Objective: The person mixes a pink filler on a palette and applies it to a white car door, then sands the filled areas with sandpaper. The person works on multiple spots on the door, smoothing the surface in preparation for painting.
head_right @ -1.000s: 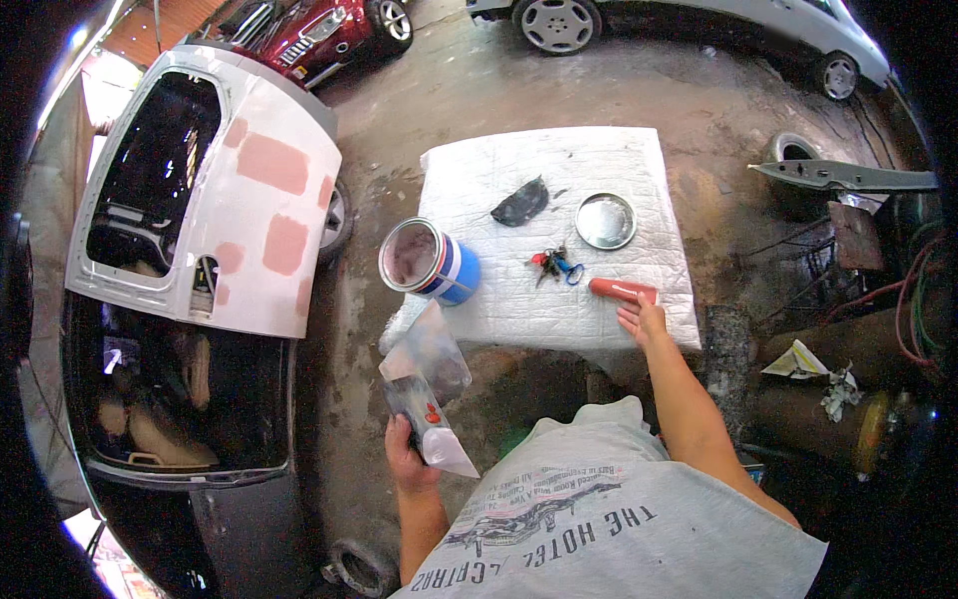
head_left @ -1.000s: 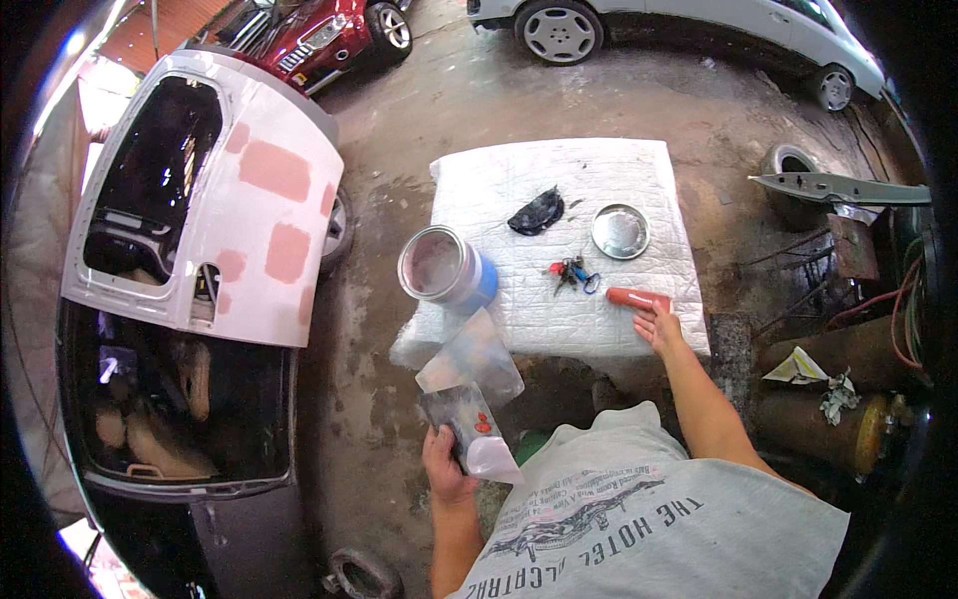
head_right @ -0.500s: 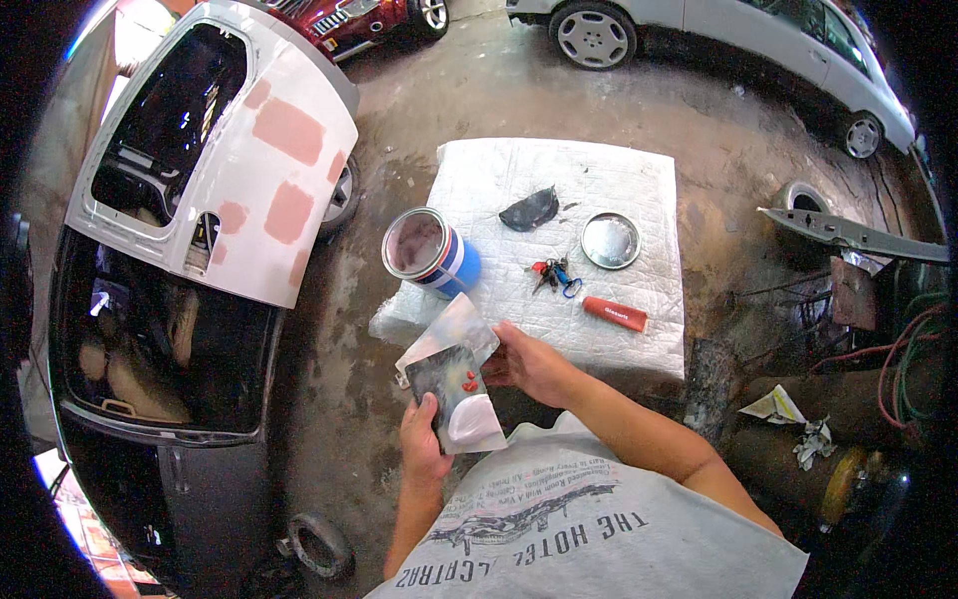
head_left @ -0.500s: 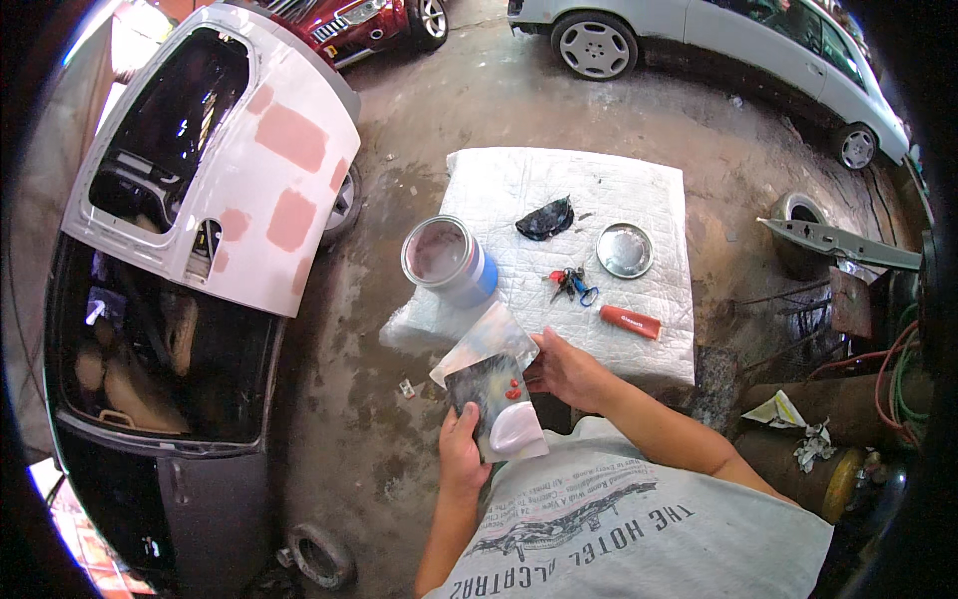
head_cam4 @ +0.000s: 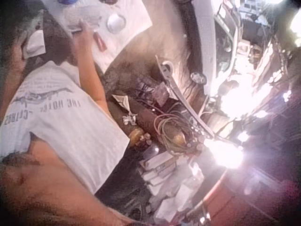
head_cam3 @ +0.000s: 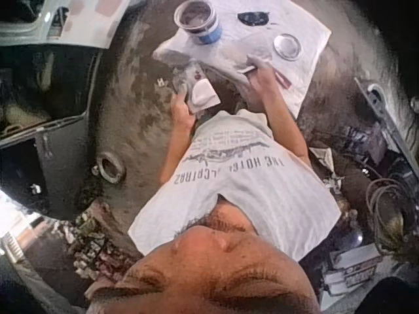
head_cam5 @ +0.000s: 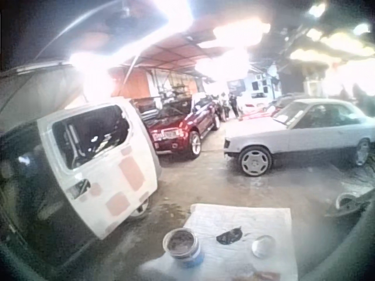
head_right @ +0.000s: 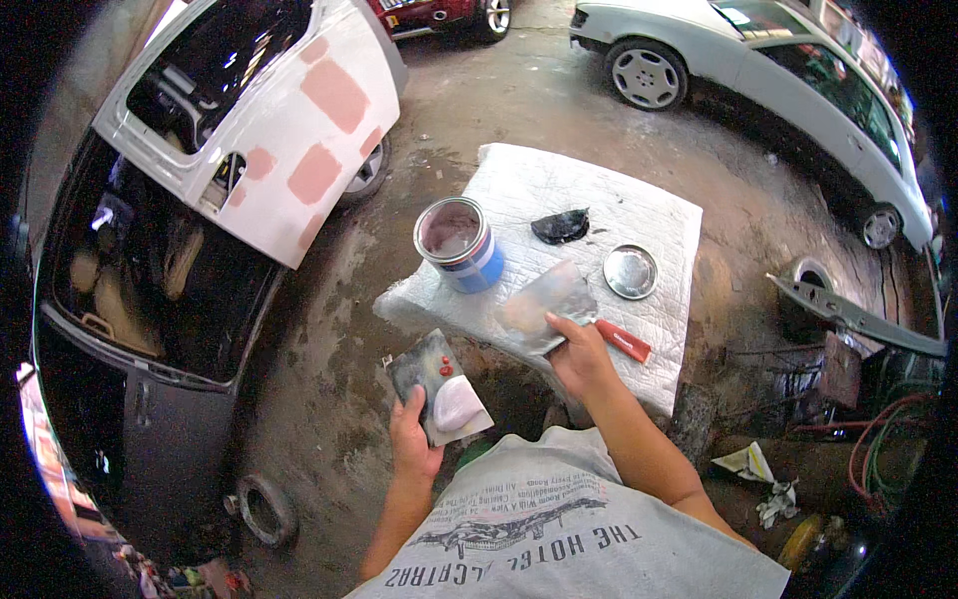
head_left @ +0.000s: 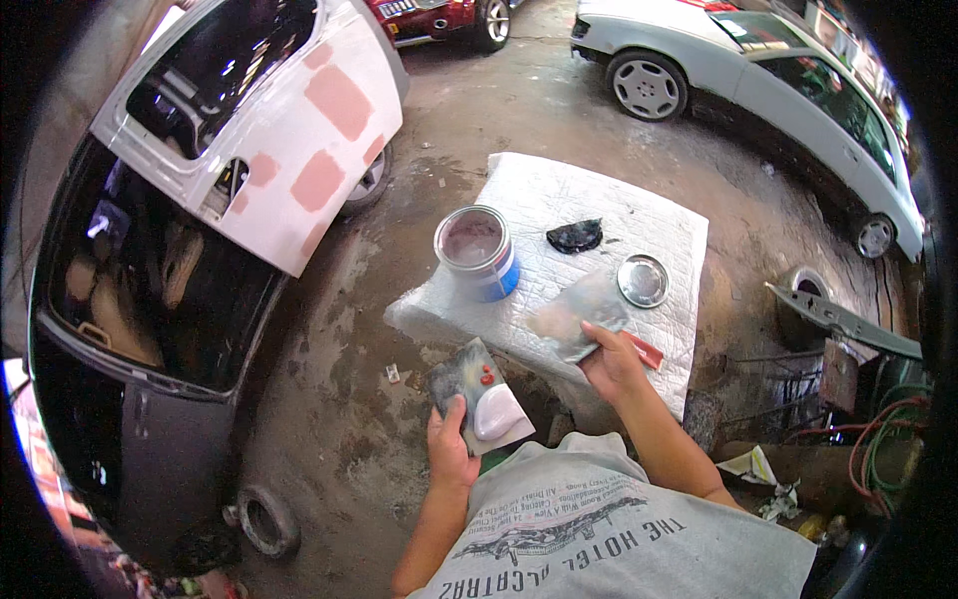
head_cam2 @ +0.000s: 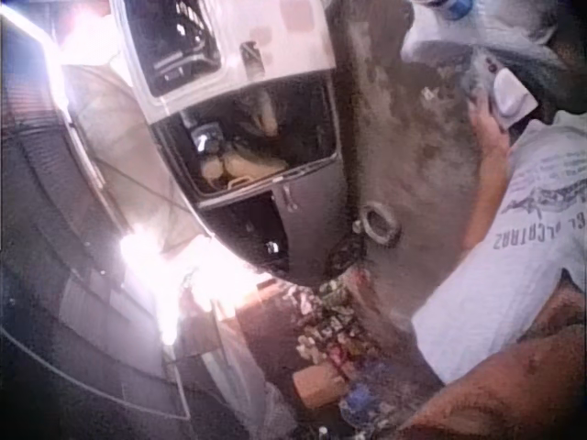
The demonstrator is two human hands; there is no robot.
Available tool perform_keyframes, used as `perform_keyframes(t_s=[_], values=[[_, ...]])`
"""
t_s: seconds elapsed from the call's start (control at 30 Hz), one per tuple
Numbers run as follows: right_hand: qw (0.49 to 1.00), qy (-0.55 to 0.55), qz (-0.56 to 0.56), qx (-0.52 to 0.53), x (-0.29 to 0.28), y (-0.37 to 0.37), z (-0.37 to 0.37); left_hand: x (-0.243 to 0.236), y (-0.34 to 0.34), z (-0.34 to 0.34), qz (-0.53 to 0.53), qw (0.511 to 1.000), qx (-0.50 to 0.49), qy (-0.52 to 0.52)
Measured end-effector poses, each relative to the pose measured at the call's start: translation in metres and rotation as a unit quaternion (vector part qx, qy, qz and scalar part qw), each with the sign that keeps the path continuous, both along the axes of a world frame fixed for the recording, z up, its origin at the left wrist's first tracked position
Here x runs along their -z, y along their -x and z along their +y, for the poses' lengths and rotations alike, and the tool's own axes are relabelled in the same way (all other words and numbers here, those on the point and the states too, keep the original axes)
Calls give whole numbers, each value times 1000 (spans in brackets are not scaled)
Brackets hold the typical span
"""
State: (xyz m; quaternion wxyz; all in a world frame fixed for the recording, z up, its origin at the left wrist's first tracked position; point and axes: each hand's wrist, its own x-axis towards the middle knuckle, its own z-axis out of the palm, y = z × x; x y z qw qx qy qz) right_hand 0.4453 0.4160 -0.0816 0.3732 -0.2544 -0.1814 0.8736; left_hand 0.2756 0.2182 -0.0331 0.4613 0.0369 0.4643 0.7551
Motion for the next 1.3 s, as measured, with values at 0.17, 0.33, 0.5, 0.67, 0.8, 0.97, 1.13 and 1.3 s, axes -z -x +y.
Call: perform_keyframes(t_s=[0.17,0.33,0.5,0.67,0.8,0.97,1.13,1.3], values=[[818,-499,-286,-35,-47,-7,-19,-6,5,-8,144,988,-53,30],[451,-819,-354,-33,-110,25,-24,-17,18,-17,323,942,21,84],[392,-866,-304,-62,-101,71,-62,-32,45,-22,385,918,14,93],[420,-865,-255,-98,-88,100,-108,-45,86,-45,426,893,39,142],[422,-861,-245,-140,-85,117,-134,-47,113,-62,426,885,65,177],[388,-876,-231,-171,-74,133,-154,-59,138,-70,457,867,46,194],[523,-805,-220,-173,-90,145,-155,-56,169,-72,505,847,-88,141],[603,-775,-129,-138,-109,162,-167,-23,159,-76,-55,991,-115,-49]])
